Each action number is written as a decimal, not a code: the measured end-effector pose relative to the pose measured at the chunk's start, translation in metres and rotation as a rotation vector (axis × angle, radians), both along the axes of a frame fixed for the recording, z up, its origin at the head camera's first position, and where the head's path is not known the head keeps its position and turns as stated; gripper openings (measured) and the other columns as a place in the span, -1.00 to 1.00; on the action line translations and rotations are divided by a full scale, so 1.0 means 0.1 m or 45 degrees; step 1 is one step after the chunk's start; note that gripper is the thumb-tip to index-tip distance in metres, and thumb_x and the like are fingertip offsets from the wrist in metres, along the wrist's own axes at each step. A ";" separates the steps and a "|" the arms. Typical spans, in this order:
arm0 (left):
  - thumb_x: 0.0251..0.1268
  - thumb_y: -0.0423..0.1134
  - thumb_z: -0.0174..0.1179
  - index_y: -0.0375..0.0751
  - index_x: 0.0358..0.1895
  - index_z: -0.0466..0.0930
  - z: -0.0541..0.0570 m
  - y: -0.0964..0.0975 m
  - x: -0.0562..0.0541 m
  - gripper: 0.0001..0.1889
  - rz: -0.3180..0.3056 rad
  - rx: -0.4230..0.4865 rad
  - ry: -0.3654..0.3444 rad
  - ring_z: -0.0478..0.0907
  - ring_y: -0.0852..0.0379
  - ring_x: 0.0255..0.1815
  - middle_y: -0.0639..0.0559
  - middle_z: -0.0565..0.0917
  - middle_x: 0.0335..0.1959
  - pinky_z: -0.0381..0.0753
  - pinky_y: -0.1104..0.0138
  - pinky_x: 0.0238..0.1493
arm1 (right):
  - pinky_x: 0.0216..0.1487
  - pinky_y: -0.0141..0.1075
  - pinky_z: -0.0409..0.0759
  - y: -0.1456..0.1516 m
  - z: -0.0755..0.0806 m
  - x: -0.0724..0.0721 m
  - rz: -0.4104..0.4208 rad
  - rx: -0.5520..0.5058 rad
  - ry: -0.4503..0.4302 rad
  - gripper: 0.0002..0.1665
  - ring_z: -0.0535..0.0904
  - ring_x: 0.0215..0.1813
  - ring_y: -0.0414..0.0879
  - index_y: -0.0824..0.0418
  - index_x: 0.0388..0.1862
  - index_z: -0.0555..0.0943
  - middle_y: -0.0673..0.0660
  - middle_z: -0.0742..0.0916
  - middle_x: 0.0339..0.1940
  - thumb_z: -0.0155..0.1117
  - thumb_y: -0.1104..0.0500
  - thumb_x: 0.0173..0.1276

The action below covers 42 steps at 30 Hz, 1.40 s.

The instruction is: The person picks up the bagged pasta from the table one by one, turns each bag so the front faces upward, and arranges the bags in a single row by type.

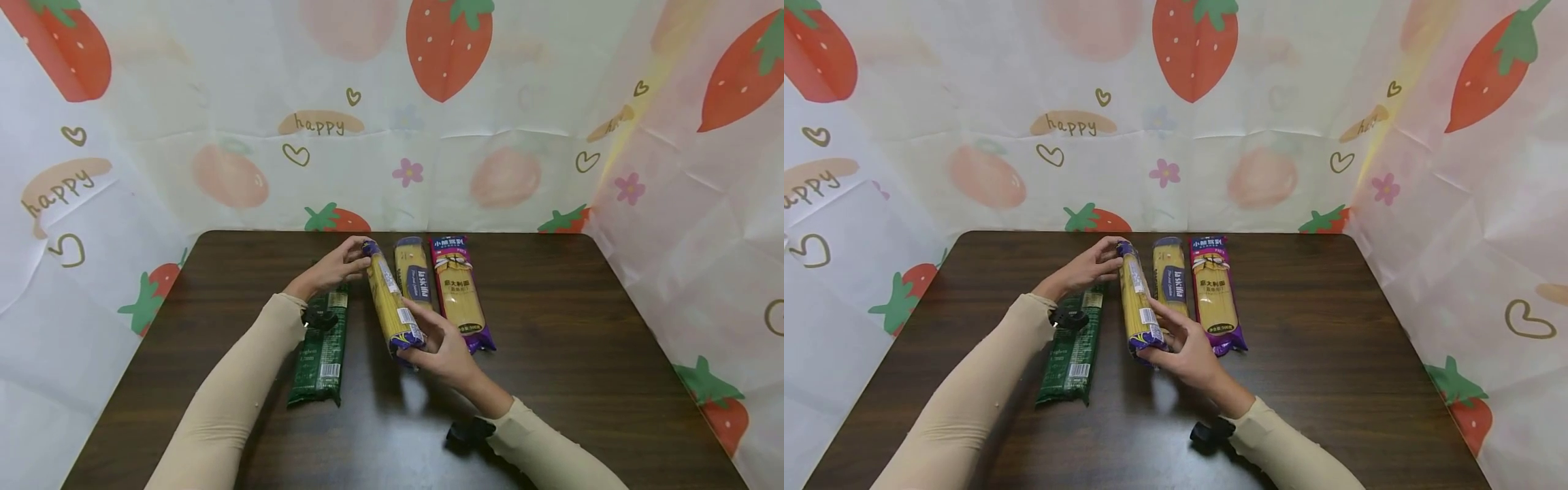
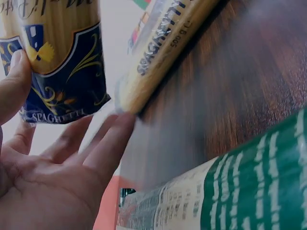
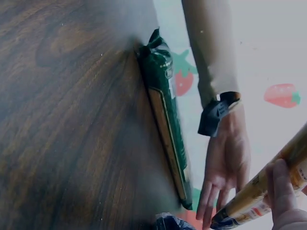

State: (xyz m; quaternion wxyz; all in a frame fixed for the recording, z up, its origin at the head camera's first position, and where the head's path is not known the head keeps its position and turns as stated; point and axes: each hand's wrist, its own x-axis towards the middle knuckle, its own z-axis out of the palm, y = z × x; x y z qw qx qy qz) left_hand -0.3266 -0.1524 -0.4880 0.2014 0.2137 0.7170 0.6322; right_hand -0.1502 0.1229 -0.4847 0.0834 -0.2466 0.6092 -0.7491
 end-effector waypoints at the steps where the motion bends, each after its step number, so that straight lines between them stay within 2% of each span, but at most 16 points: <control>1: 0.77 -0.29 0.04 -0.20 0.67 0.06 0.00 0.00 0.00 -0.42 -0.004 0.008 -0.017 0.40 -0.35 0.48 -0.41 0.32 0.56 0.41 -0.29 0.48 | 0.29 -0.27 0.67 0.00 0.00 0.00 -0.006 -0.004 0.000 0.04 0.56 0.40 -0.10 0.45 0.67 0.26 0.51 0.34 0.62 0.58 0.36 0.30; 4: 0.79 -0.27 0.02 -0.16 0.71 -0.05 0.01 0.01 0.02 -0.36 0.006 0.009 -0.060 0.37 -0.37 0.52 -0.40 0.27 0.61 0.44 -0.28 0.46 | 0.27 -0.28 0.68 -0.01 0.00 0.00 -0.029 -0.011 0.013 0.02 0.57 0.36 -0.09 0.44 0.67 0.27 0.46 0.38 0.59 0.58 0.30 0.33; 7: 0.79 -0.23 0.02 -0.21 0.74 -0.10 0.01 0.02 0.03 -0.31 0.032 -0.014 -0.082 0.30 -0.37 0.59 -0.39 0.20 0.66 0.44 -0.22 0.50 | 0.23 -0.31 0.70 -0.01 0.00 0.00 -0.074 -0.018 0.027 0.01 0.57 0.32 -0.08 0.46 0.65 0.28 0.40 0.44 0.55 0.59 0.20 0.38; 12: 0.80 -0.17 0.01 -0.30 0.73 -0.01 0.00 0.03 0.05 -0.34 0.048 -0.013 -0.072 0.23 -0.35 0.64 -0.38 0.17 0.67 0.35 -0.14 0.58 | 0.21 -0.36 0.69 -0.02 0.01 0.00 -0.150 -0.030 0.022 0.04 0.52 0.34 -0.07 0.45 0.65 0.28 0.39 0.42 0.56 0.58 0.02 0.42; 15: 0.81 -0.18 -0.01 -0.25 0.77 -0.13 0.01 0.01 0.07 -0.29 0.022 0.035 -0.113 0.19 -0.34 0.66 -0.36 0.07 0.70 0.25 -0.15 0.63 | 0.20 -0.37 0.69 -0.02 0.02 0.00 -0.176 -0.056 -0.011 0.07 0.52 0.33 -0.09 0.48 0.65 0.25 0.39 0.42 0.53 0.56 -0.01 0.43; 18: 0.80 -0.25 -0.01 -0.14 0.80 -0.29 0.03 -0.02 0.09 -0.22 -0.032 0.068 -0.167 0.15 -0.35 0.68 -0.37 0.00 0.71 0.18 -0.15 0.67 | 0.15 -0.39 0.70 -0.01 0.04 0.01 -0.203 -0.109 -0.060 0.12 0.56 0.26 -0.13 0.51 0.66 0.20 0.30 0.46 0.45 0.56 -0.05 0.44; 21: 0.78 -0.31 0.00 -0.05 0.80 -0.33 0.04 -0.05 0.10 -0.18 -0.084 0.079 -0.193 0.15 -0.36 0.68 -0.36 0.00 0.70 0.16 -0.16 0.67 | 0.11 -0.39 0.71 -0.01 0.06 0.01 -0.207 -0.156 -0.093 0.17 0.58 0.20 -0.14 0.50 0.68 0.17 0.21 0.47 0.39 0.56 -0.11 0.43; 24: 0.78 -0.32 -0.01 0.04 0.81 -0.35 0.03 -0.06 0.10 -0.17 -0.103 0.079 -0.206 0.10 -0.32 0.71 -0.31 -0.03 0.74 0.14 -0.17 0.68 | 0.12 -0.37 0.72 -0.02 0.07 0.01 -0.192 -0.172 -0.096 0.15 0.58 0.21 -0.13 0.45 0.69 0.19 0.18 0.47 0.38 0.55 -0.12 0.44; 29: 0.81 -0.31 -0.09 0.17 0.79 -0.40 0.02 -0.05 0.11 -0.19 -0.126 0.129 -0.237 0.19 -0.36 0.68 -0.44 0.18 0.65 0.16 -0.20 0.66 | 0.13 -0.36 0.71 -0.03 0.08 0.01 -0.185 -0.158 -0.090 0.09 0.55 0.25 -0.10 0.34 0.69 0.25 0.17 0.45 0.42 0.54 -0.16 0.44; 31: 0.82 -0.33 -0.10 0.20 0.79 -0.38 0.01 -0.04 0.12 -0.20 -0.126 0.168 -0.246 0.31 -0.34 0.62 -0.46 0.28 0.59 0.22 -0.20 0.64 | 0.14 -0.37 0.70 -0.03 0.08 0.00 -0.186 -0.131 -0.069 0.07 0.52 0.28 -0.08 0.30 0.69 0.27 0.19 0.44 0.46 0.54 -0.17 0.44; 36: 0.81 -0.34 -0.09 0.20 0.76 -0.29 0.00 -0.01 0.11 -0.25 -0.086 0.247 -0.262 0.59 -0.09 0.41 -0.39 0.45 0.47 0.31 -0.20 0.59 | 0.16 -0.36 0.67 -0.03 0.07 -0.02 -0.174 -0.068 0.002 0.01 0.47 0.35 -0.03 0.21 0.69 0.33 0.25 0.42 0.58 0.53 -0.16 0.45; 39: 0.81 -0.34 -0.09 0.18 0.76 -0.27 -0.01 0.00 0.11 -0.26 -0.070 0.281 -0.268 0.65 0.02 0.31 -0.33 0.52 0.41 0.32 -0.19 0.59 | 0.15 -0.36 0.68 -0.02 0.07 -0.04 -0.161 -0.031 0.051 -0.02 0.46 0.39 -0.03 0.20 0.69 0.33 0.28 0.40 0.61 0.51 -0.15 0.48; 42: 0.80 -0.35 -0.08 0.16 0.76 -0.27 0.00 -0.01 0.11 -0.25 -0.060 0.305 -0.268 0.67 0.04 0.28 -0.32 0.52 0.39 0.31 -0.21 0.59 | 0.17 -0.35 0.70 0.00 0.08 -0.05 -0.118 -0.021 0.077 -0.04 0.47 0.42 -0.04 0.24 0.69 0.31 0.32 0.39 0.63 0.51 -0.07 0.49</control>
